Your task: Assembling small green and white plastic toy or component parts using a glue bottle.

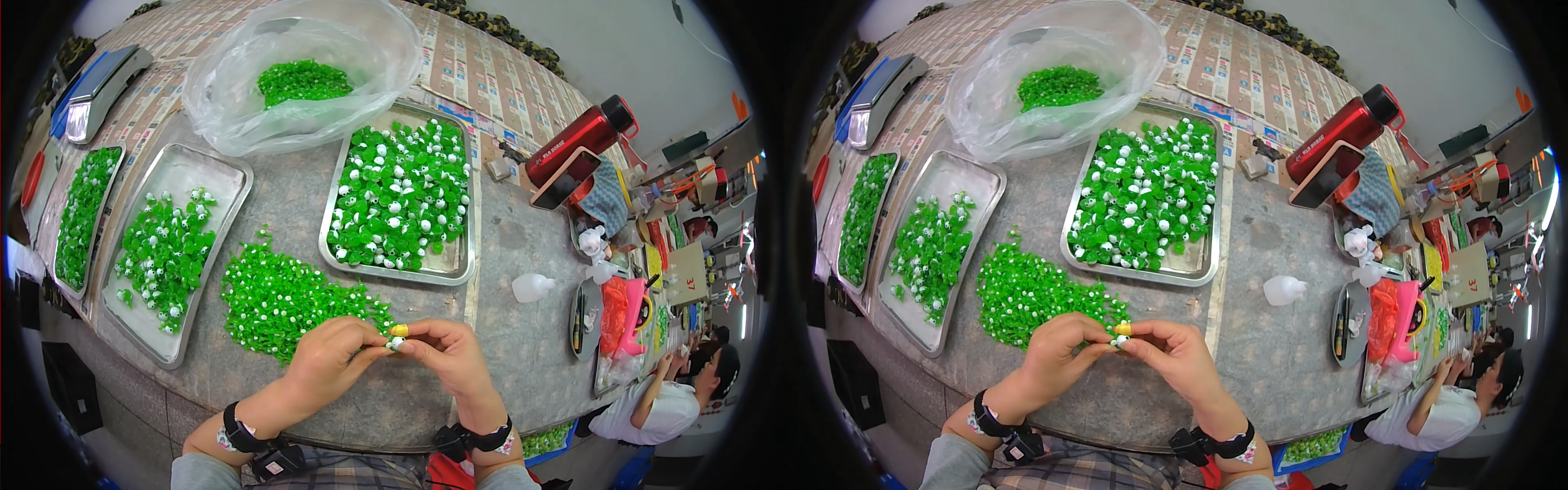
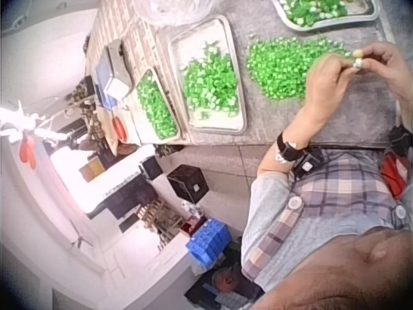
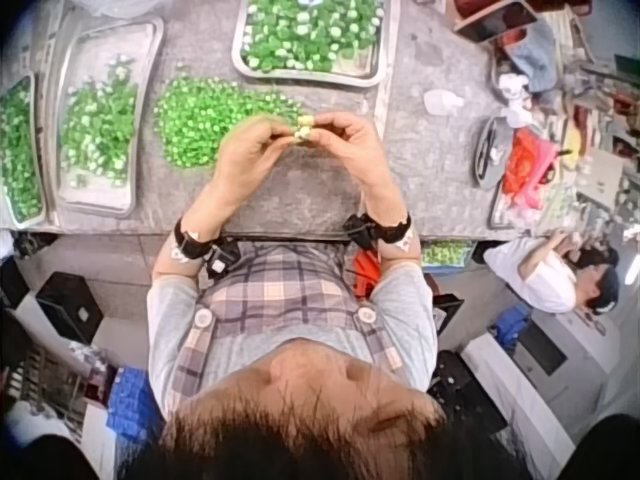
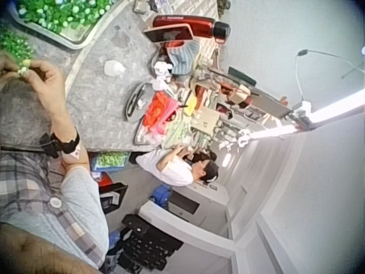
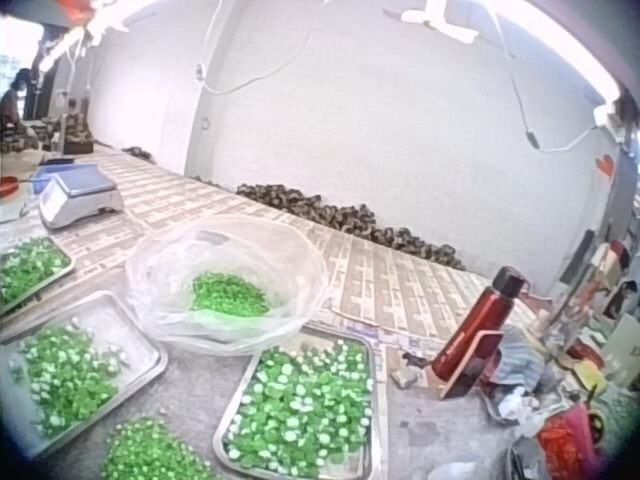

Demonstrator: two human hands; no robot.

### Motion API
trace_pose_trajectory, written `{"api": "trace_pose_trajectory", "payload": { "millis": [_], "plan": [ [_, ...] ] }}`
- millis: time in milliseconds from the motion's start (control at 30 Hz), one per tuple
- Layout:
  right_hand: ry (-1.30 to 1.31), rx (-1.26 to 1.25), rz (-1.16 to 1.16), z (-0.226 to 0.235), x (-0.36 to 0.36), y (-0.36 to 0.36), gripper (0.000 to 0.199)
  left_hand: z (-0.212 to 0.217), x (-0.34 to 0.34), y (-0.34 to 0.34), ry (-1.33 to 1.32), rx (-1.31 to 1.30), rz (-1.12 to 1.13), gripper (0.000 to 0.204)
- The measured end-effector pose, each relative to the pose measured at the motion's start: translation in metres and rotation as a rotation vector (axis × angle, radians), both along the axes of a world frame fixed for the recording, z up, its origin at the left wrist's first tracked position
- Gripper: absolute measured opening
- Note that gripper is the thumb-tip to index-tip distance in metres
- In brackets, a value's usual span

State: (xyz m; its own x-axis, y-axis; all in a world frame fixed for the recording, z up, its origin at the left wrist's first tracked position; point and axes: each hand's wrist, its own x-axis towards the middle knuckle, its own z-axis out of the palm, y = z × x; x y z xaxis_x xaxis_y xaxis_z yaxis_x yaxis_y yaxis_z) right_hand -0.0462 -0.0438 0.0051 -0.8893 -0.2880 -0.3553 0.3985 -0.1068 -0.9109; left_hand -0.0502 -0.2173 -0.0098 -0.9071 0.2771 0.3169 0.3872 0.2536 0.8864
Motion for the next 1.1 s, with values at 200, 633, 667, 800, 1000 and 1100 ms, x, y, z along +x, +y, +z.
{"api": "trace_pose_trajectory", "payload": {
  "millis": [200,633,667,800,1000,1100],
  "plan": [
    [0.009,0.005,-0.032,0.0,-0.002,-0.004,0.021,0.004,-0.001,-0.002,-0.133,-0.035,-0.002,0.013],
    [0.555,0.745,-0.02,-0.017,-0.028,-0.01,0.012,0.007,-0.026,-0.097,-0.405,1.954,0.208,0.026],
    [0.554,0.778,0.019,-0.016,-0.03,-0.013,0.011,0.008,-0.025,-0.094,-0.437,1.892,0.179,0.028],
    [0.704,1.005,0.126,-0.021,-0.036,-0.019,0.011,0.02,-0.019,-0.056,-0.602,1.695,0.064,0.027],
    [0.701,1.034,0.191,-0.024,-0.031,-0.01,0.01,0.012,-0.008,-0.018,-0.918,1.212,-0.007,0.018],
    [0.626,0.996,0.158,-0.011,-0.024,-0.003,0.011,0.007,-0.005,-0.011,-0.985,1.096,-0.072,0.017]
  ]
}}
